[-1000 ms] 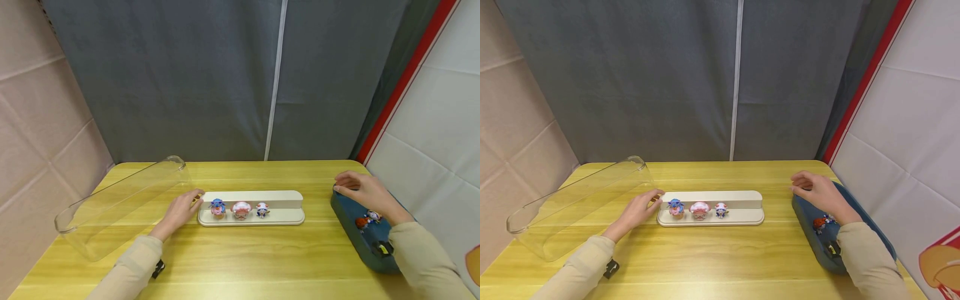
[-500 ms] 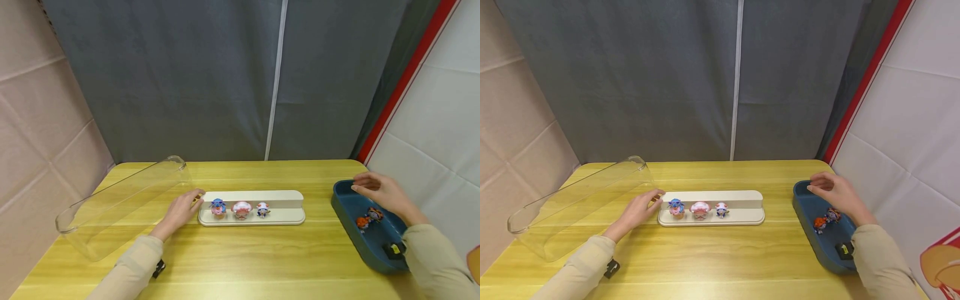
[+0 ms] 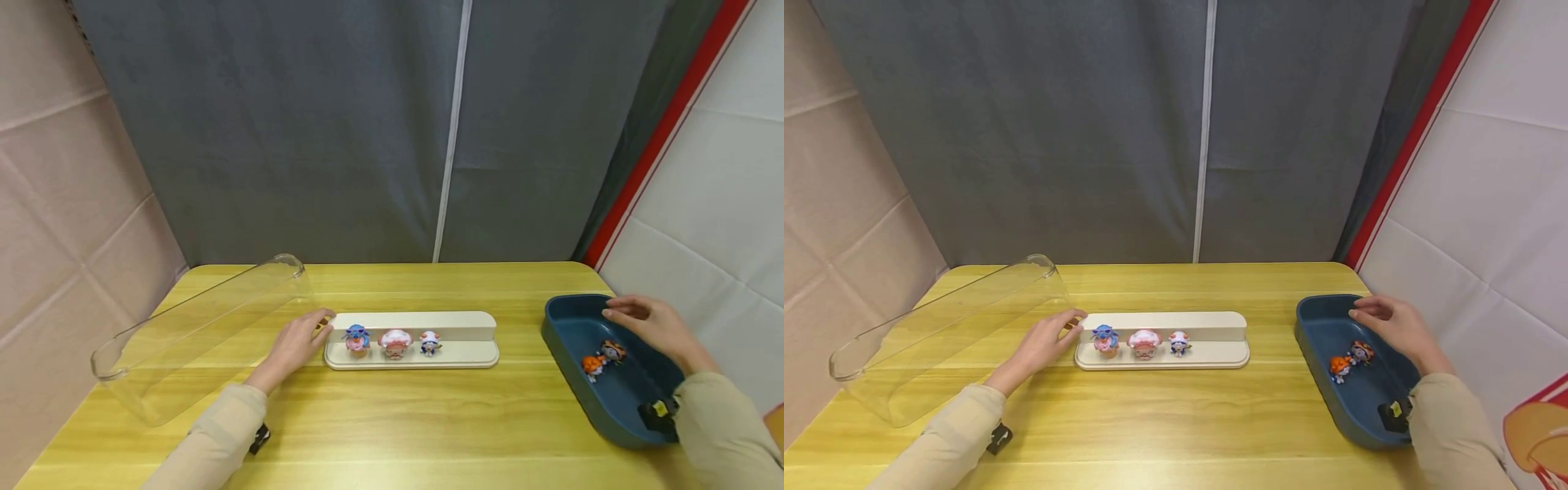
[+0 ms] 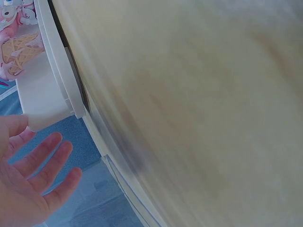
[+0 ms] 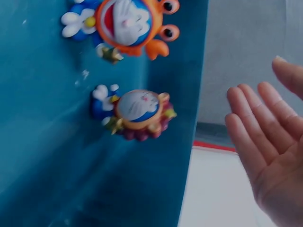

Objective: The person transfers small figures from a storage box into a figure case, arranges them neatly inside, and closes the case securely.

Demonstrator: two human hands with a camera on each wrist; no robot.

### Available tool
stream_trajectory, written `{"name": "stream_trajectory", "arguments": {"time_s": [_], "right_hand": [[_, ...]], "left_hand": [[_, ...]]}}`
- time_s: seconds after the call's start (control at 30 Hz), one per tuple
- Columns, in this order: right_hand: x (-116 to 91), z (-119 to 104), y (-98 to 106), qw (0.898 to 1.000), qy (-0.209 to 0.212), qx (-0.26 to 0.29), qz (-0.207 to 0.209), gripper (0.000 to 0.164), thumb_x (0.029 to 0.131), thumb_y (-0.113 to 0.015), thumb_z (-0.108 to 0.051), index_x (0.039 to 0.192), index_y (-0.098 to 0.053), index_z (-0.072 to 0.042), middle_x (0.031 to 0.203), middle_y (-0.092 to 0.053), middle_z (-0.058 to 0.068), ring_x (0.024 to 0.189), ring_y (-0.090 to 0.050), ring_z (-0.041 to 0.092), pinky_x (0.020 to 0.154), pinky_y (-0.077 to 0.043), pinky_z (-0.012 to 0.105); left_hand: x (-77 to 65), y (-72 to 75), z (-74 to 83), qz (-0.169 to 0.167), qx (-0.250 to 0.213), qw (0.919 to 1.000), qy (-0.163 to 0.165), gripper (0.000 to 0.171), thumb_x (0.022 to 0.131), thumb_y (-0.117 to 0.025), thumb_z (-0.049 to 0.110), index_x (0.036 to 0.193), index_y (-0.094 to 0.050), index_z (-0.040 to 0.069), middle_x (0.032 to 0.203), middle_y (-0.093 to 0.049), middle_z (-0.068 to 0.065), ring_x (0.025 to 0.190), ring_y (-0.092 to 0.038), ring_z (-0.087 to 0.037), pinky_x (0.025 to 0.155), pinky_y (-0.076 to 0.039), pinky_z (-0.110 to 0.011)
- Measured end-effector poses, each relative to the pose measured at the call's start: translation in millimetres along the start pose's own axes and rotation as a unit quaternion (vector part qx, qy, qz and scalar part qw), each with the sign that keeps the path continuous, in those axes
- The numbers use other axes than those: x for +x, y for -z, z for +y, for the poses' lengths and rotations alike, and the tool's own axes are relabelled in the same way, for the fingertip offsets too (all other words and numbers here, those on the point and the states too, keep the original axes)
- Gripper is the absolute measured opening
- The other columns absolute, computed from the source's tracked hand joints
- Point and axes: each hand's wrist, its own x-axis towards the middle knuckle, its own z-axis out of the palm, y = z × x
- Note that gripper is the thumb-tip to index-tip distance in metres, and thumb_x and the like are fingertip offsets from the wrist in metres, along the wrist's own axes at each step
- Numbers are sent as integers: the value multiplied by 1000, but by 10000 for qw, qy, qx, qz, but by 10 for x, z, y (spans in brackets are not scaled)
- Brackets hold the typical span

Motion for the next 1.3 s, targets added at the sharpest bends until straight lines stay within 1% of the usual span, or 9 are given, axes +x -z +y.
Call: {"name": "stream_trajectory", "arguments": {"time_s": [0.1,0.23,0.4,0.47,0.57,0.73,0.93,1.13,1.3], "right_hand": [[-12,78,6,9999,-111,60,-45,39,86,-58,-26,107,-55,7,91,-62,5,73,-44,-14,59,-40,14],[-20,168,8,9994,-260,62,-221,43,86,-58,-25,108,-53,11,91,-62,10,71,-47,-10,58,-42,14],[-34,242,-1,9965,-511,48,-667,48,87,-56,-27,112,-50,14,97,-60,20,73,-55,4,60,-45,19],[-46,255,-10,9950,-604,35,-790,50,87,-56,-29,113,-50,14,99,-59,22,74,-56,9,60,-46,20],[-60,271,-25,9930,-719,50,-932,52,87,-56,-30,113,-49,14,99,-58,23,75,-56,13,61,-47,23],[-69,315,-42,9884,-893,83,-1225,54,87,-56,-29,114,-47,17,98,-60,21,75,-58,15,63,-48,27],[-64,375,-58,9825,-995,32,-1572,54,88,-55,-31,114,-47,17,99,-59,20,78,-56,15,63,-48,26],[-73,410,-83,9775,-1025,254,-1823,46,88,-55,-26,110,-51,15,101,-58,21,79,-55,12,66,-48,26],[-84,408,-99,9739,-1054,508,-1945,46,86,-57,-24,110,-50,15,101,-58,18,79,-55,10,68,-48,28]], "left_hand": [[0,4,2,6,-25,10000,-14,21,87,-57,17,107,-58,10,94,-63,-8,82,-59,-25,68,-46,-43],[3,4,-2,33,1,10000,-38,21,87,-57,17,107,-58,10,94,-63,-8,82,-59,-24,68,-46,-42],[7,0,2,72,12,10000,-58,21,87,-58,16,106,-59,9,94,-63,-8,81,-59,-23,66,-46,-42],[9,-2,4,87,4,9999,-75,21,86,-58,15,106,-59,8,93,-63,-8,81,-59,-24,66,-46,-42],[8,0,8,54,-37,10000,-38,21,86,-58,15,106,-59,8,94,-63,-9,81,-59,-24,67,-46,-43],[5,9,13,-21,-38,10000,35,22,87,-57,17,107,-58,8,96,-62,-9,83,-59,-24,68,-46,-43],[3,12,13,-30,-28,10000,41,22,87,-57,17,107,-58,9,96,-62,-8,83,-59,-24,68,-46,-43],[3,5,5,1,-6,10000,5,22,87,-57,17,107,-58,10,95,-63,-8,83,-59,-24,68,-46,-43],[3,1,-1,23,-1,10000,-28,22,87,-57,17,107,-58,10,95,-63,-8,83,-59,-24,68,-46,-43]]}}
